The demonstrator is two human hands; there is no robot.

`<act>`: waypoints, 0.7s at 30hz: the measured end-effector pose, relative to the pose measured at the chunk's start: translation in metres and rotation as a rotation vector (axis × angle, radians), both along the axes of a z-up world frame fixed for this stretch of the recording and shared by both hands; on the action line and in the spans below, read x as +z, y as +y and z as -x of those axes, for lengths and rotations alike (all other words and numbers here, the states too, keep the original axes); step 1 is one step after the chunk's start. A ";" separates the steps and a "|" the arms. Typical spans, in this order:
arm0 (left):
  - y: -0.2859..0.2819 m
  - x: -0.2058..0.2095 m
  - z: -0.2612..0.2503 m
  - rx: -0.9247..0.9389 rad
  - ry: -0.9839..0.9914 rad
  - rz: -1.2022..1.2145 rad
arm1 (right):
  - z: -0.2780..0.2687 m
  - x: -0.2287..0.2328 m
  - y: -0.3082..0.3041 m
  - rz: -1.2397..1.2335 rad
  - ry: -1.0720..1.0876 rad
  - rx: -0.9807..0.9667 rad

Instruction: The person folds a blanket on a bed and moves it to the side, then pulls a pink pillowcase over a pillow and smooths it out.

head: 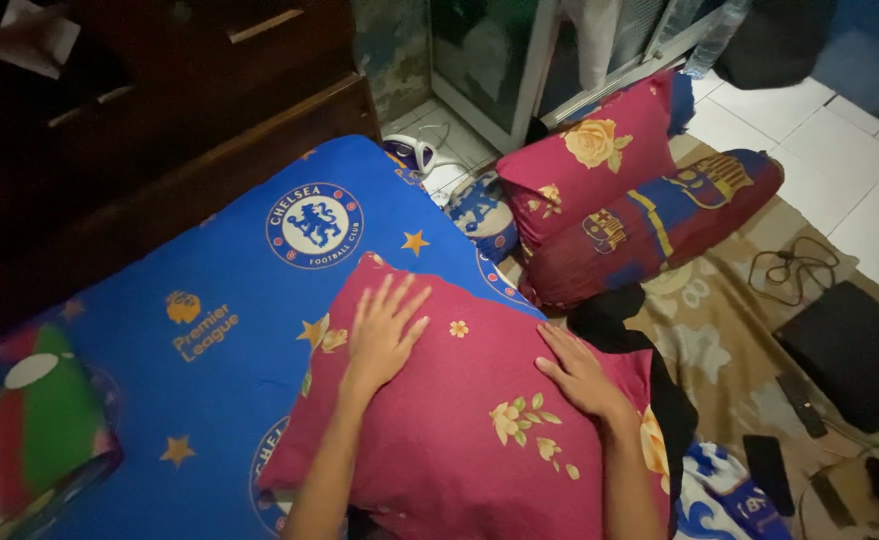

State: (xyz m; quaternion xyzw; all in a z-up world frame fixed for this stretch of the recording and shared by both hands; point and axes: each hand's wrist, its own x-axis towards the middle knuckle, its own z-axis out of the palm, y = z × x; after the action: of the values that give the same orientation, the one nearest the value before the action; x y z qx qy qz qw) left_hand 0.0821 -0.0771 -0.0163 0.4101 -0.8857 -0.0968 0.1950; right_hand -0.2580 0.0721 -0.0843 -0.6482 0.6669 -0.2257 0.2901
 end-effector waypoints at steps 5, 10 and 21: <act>0.016 0.002 -0.043 0.184 -0.021 -0.043 | -0.001 -0.002 -0.004 0.021 -0.002 0.008; 0.022 -0.048 -0.095 0.244 0.330 -0.233 | 0.000 -0.002 -0.003 0.032 -0.001 0.003; 0.015 0.028 -0.112 0.593 0.253 -0.101 | 0.003 -0.003 -0.003 0.015 0.008 -0.023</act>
State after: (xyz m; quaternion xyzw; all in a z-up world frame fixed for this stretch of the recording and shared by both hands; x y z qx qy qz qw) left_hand 0.1941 -0.0622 0.0112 0.6440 -0.6905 -0.1295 0.3027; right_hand -0.2613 0.0692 -0.0876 -0.6434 0.6739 -0.2314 0.2801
